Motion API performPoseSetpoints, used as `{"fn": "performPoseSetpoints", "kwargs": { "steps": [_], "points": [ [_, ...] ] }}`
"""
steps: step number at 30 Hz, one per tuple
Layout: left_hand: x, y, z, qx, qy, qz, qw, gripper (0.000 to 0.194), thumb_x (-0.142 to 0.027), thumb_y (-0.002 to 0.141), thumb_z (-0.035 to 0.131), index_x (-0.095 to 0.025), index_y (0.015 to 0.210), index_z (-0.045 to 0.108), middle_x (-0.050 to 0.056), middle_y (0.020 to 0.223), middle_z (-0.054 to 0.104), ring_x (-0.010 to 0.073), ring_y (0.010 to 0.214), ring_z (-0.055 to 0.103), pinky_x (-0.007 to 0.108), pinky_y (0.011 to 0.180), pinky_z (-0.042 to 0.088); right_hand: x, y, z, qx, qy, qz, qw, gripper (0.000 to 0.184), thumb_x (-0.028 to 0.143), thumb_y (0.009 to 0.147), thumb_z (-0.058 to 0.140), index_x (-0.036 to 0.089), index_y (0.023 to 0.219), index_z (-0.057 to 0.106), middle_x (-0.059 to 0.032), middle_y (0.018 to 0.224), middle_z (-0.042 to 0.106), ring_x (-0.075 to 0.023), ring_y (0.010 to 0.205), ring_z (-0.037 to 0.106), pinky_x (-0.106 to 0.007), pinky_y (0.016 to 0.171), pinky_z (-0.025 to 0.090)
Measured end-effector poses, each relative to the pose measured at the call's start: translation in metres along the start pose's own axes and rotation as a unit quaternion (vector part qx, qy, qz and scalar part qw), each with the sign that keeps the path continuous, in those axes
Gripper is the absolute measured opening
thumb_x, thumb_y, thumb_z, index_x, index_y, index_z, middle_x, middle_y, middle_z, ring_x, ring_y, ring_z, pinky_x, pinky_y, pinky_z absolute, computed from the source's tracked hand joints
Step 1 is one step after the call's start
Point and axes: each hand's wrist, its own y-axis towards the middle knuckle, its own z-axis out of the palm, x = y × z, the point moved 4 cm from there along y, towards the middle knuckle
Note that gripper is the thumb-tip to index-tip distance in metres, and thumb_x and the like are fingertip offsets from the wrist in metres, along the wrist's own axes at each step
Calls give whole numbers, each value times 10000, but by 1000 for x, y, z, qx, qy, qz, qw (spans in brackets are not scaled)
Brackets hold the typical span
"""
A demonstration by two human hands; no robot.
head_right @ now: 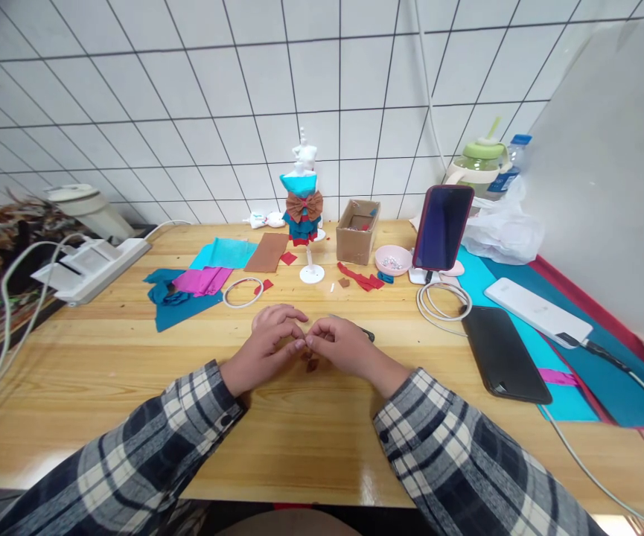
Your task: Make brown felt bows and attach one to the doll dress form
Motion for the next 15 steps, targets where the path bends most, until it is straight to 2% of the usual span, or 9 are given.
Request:
{"fn": "performPoseSetpoints", "kwargs": {
  "steps": [7,15],
  "points": [
    [3,1,1,5,-76,23,997,161,-292,925,472,-205,852,587,42,975,627,177,970,533,355,926,379,0,0,1,22,58,5,998,328,489,796,609,162,800,591,24,658,555,-84,550,461,-216,514,348],
    [7,4,-3,5,-113,10,994,187,-281,919,455,-184,790,550,40,876,613,174,883,536,333,870,403,-4,1,-5,12,67,26,997,311,468,784,614,163,767,562,20,652,558,-76,533,441,-208,481,334]
  ]
}}
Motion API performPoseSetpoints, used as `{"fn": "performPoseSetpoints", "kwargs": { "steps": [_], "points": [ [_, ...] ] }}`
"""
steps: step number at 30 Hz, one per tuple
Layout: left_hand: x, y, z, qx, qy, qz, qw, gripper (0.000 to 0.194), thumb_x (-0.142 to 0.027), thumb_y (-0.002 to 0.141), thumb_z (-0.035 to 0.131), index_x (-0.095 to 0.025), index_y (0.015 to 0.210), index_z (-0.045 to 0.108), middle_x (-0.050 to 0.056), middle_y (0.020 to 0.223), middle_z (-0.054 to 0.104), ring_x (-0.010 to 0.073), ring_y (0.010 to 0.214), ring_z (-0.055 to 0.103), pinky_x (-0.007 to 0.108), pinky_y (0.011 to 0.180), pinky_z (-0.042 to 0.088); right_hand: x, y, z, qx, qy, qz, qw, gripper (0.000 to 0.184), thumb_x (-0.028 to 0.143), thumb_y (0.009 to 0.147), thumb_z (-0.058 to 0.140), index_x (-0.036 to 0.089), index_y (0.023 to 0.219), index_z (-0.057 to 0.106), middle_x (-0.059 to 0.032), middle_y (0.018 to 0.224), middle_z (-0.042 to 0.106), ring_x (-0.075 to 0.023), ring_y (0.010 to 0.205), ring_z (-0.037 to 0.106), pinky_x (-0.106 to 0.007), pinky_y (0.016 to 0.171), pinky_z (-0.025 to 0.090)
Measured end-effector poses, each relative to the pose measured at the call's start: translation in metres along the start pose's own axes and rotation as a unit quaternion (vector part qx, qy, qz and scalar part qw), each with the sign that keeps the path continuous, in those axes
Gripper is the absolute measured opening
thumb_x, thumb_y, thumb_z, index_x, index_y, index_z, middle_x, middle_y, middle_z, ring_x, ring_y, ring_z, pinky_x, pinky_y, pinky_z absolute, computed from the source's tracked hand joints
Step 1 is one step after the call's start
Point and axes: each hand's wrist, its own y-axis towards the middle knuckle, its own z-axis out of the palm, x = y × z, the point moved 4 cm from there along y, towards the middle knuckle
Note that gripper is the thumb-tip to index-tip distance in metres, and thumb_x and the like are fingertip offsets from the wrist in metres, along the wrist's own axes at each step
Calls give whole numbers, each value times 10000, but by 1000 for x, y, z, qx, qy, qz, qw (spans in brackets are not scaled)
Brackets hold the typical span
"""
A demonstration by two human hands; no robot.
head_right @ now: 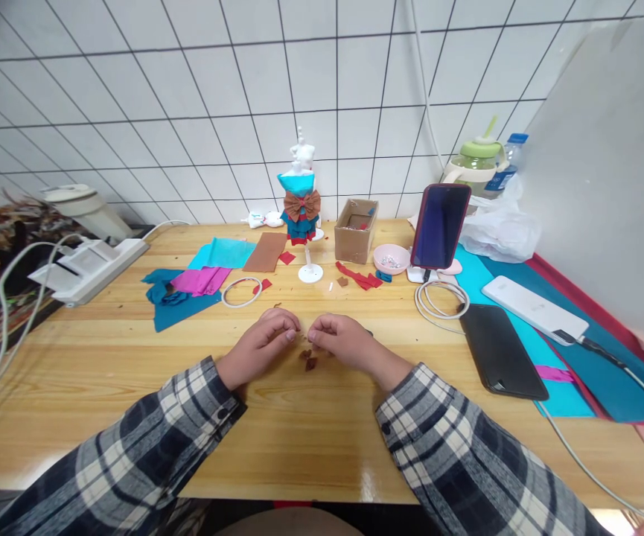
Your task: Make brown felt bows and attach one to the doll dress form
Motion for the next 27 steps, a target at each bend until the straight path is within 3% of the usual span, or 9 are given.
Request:
{"fn": "performPoseSetpoints", "kwargs": {
  "steps": [2,4,7,10,13,19,27],
  "points": [
    [1,-1,-1,3,-12,-32,999,206,-305,914,456,-179,783,554,29,832,598,169,839,529,312,813,412,1,0,-1,-21,4,-5,1000,298,455,787,614,160,813,578,-3,733,600,-73,546,461,-205,482,353],
    [3,-2,1,24,-37,-74,996,239,-343,911,456,-174,773,554,9,765,568,155,765,513,279,729,411,4,-1,1,-36,17,-19,999,342,447,781,627,171,980,594,-38,906,640,-81,589,516,-207,489,388],
    [1,-4,5,57,-87,-111,988,286,-389,909,453,-167,752,541,-19,692,524,126,667,470,241,640,386,7,-2,7,-18,34,-36,999,468,414,746,675,185,1140,568,-66,999,665,-123,677,613,-235,546,455],
    [-1,-4,7,60,-101,-115,986,292,-389,903,458,-161,741,541,-28,678,515,113,641,446,228,623,373,8,-2,8,-35,8,-43,998,320,354,722,693,155,968,642,-55,844,694,-147,704,637,-261,625,484],
    [1,-4,7,58,-91,-113,988,274,-371,899,460,-160,744,541,-28,686,511,114,655,445,227,631,371,7,-2,3,-66,-46,-34,996,205,320,718,674,154,839,667,-39,758,680,-129,647,596,-246,586,460],
    [5,-5,5,54,-78,-128,987,250,-357,890,460,-165,746,530,-36,658,477,113,631,429,225,607,360,6,-1,-6,-65,-87,-32,994,191,319,745,619,161,837,677,-14,717,655,-93,544,515,-221,515,410],
    [5,-4,4,39,-95,-139,985,244,-352,878,476,-166,727,526,-29,649,497,118,626,440,231,604,360,2,0,-9,-50,-158,-38,985,127,274,776,577,184,822,655,13,682,627,-103,584,526,-221,555,407]
  ]
}}
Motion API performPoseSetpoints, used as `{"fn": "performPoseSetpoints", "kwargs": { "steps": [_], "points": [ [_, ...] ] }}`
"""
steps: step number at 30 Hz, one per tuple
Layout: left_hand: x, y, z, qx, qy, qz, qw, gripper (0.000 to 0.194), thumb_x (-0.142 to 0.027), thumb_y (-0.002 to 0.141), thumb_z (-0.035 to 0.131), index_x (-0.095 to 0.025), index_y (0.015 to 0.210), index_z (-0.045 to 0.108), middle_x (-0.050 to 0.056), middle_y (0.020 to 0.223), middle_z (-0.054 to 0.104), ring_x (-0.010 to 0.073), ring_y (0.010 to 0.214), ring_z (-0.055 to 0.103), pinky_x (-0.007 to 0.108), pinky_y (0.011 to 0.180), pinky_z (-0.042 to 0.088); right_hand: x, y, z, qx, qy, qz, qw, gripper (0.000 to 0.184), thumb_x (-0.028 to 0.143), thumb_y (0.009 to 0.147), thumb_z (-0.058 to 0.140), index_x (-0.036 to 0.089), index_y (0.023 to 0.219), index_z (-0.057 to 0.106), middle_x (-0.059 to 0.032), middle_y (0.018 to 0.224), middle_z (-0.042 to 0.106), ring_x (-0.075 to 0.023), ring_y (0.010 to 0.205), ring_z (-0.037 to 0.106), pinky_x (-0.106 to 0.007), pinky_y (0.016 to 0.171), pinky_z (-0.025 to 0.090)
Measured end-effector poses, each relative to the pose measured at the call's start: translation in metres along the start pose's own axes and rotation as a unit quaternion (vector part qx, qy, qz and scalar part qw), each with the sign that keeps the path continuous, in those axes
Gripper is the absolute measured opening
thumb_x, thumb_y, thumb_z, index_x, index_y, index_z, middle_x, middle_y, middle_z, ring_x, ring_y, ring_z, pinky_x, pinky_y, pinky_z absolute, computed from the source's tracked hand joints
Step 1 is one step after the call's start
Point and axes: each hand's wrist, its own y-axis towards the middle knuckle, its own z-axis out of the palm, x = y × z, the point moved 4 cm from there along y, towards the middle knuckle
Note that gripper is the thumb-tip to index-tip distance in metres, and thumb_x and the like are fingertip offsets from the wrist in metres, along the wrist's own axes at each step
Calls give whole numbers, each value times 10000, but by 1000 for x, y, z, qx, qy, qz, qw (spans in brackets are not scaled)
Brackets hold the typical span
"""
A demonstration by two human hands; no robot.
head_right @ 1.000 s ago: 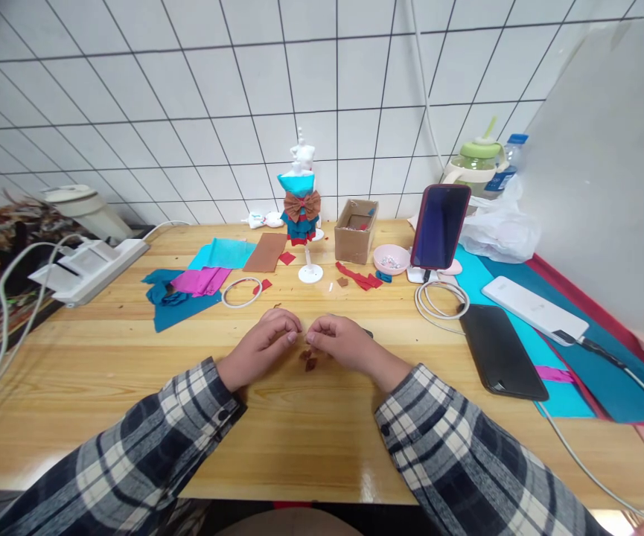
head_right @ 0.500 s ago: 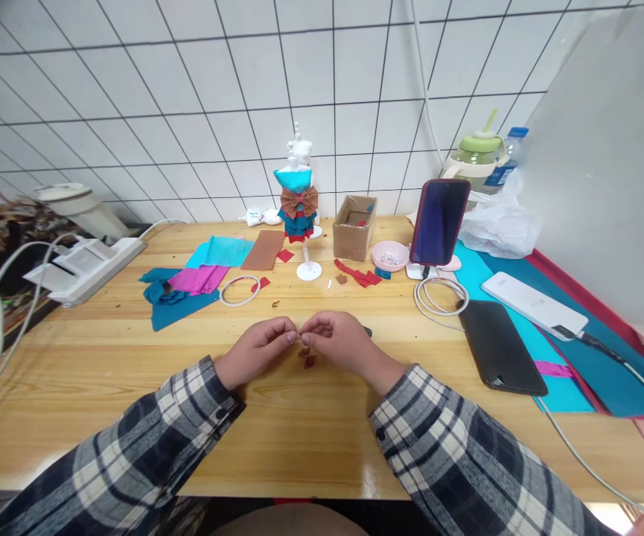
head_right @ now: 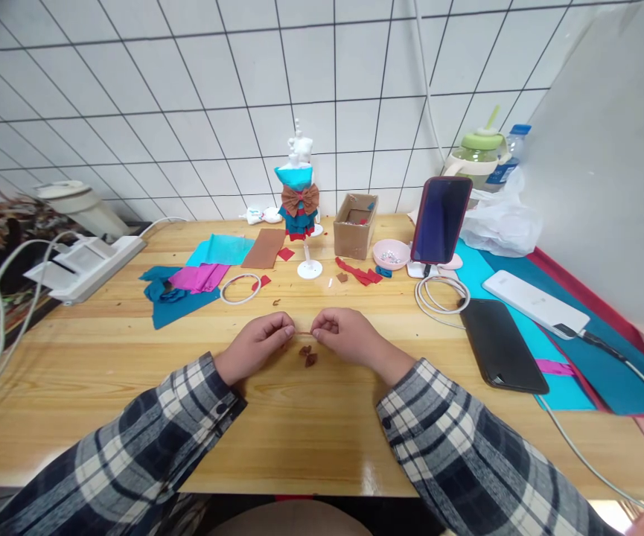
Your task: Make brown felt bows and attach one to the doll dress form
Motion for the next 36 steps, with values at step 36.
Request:
{"fn": "performPoseSetpoints", "kwargs": {
  "steps": [36],
  "points": [
    [-8,-4,12,-43,-80,4,996,274,-418,893,493,-170,780,524,-29,656,531,110,624,487,222,612,397,20,-13,26,-103,428,99,892,385,419,594,804,178,776,566,91,554,453,-31,410,332,-169,341,209]
  ]
}}
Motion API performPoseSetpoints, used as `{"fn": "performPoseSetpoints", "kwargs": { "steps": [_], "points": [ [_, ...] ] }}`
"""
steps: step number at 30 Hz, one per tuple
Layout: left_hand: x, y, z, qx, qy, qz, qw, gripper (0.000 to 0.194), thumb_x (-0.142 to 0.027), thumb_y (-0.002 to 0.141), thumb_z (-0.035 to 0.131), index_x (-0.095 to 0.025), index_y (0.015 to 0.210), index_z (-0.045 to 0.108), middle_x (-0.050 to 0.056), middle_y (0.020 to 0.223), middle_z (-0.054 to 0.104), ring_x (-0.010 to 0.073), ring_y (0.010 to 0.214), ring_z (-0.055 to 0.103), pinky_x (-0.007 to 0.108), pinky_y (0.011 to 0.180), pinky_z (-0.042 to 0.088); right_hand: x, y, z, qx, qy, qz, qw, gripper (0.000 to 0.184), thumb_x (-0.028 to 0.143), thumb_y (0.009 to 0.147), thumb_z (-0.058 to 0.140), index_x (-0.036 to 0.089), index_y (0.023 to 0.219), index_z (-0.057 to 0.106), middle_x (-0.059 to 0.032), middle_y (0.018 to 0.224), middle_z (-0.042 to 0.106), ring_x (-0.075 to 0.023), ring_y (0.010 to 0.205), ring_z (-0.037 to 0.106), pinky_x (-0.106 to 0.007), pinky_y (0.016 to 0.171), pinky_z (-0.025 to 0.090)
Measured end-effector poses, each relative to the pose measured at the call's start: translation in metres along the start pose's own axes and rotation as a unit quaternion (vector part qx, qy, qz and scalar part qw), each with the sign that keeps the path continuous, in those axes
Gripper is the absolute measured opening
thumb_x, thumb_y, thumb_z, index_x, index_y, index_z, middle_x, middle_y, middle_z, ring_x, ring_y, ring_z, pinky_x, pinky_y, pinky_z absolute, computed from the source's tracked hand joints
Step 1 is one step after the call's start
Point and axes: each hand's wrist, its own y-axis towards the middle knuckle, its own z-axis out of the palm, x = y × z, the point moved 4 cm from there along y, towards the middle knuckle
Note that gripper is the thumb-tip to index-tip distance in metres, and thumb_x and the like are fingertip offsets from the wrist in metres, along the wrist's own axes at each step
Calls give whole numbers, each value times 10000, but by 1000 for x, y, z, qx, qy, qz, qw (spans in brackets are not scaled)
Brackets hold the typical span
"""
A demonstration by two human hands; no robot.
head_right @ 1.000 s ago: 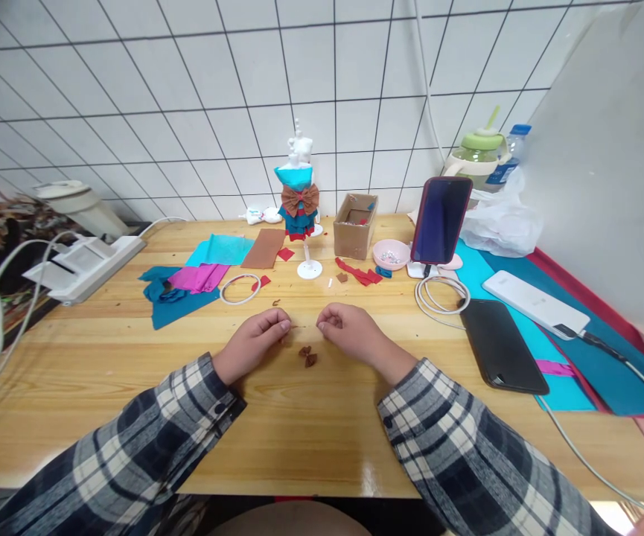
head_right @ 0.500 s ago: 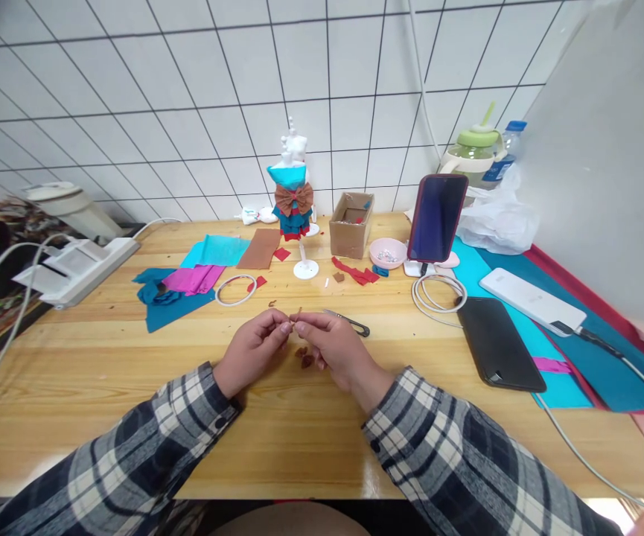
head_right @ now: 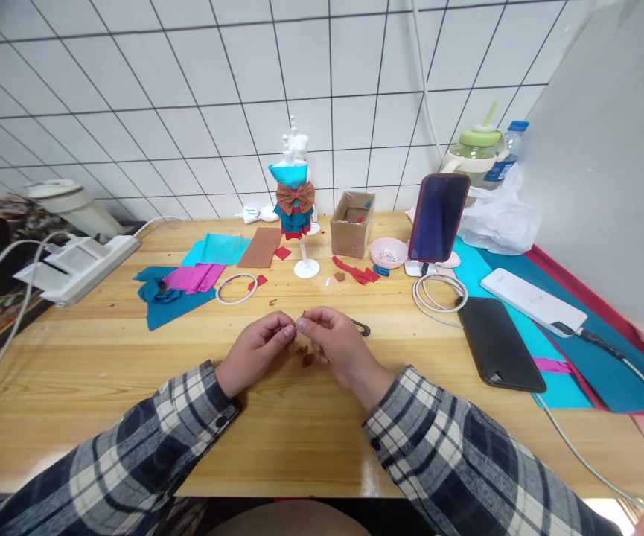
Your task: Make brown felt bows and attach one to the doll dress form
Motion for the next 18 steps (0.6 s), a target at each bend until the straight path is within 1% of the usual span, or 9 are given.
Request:
{"fn": "performPoseSetpoints", "kwargs": {
  "steps": [6,10,12,14,16,18],
  "points": [
    [-4,-1,1,7,-9,9,1000,263,-400,894,496,-169,773,530,-24,664,550,111,634,507,225,630,411,0,0,-1,12,14,-10,1000,365,404,610,798,186,787,565,78,580,486,-42,445,369,-167,357,229],
    [-5,-1,1,7,3,20,1000,264,-404,879,519,-168,764,547,-13,680,576,121,652,528,237,653,428,2,0,0,28,29,-15,999,350,393,623,787,190,804,567,50,678,575,-35,446,363,-173,364,220],
    [-2,0,-2,0,22,21,1000,270,-412,892,496,-168,809,577,2,714,601,138,691,551,257,689,441,8,-1,-1,37,24,-33,999,324,383,639,777,189,790,567,36,728,611,-33,448,355,-176,371,224],
    [4,3,-7,-24,62,22,998,285,-402,922,440,-175,925,612,26,792,632,163,765,573,290,752,446,17,-3,-4,53,17,-50,997,302,367,655,770,188,763,553,18,782,646,-35,463,371,-175,385,235],
    [8,6,-10,-37,131,41,990,297,-367,933,423,-194,1063,627,52,905,656,189,863,575,331,832,425,28,-6,-8,88,7,-52,995,297,355,666,768,189,742,533,2,802,672,-40,473,396,-173,400,242],
    [10,8,-8,-7,205,74,976,291,-341,915,467,-230,1119,643,63,996,659,211,943,558,363,892,387,34,-9,-11,148,-31,-23,988,301,369,667,769,191,749,541,-3,717,674,-50,456,413,-176,403,235]
  ]
}}
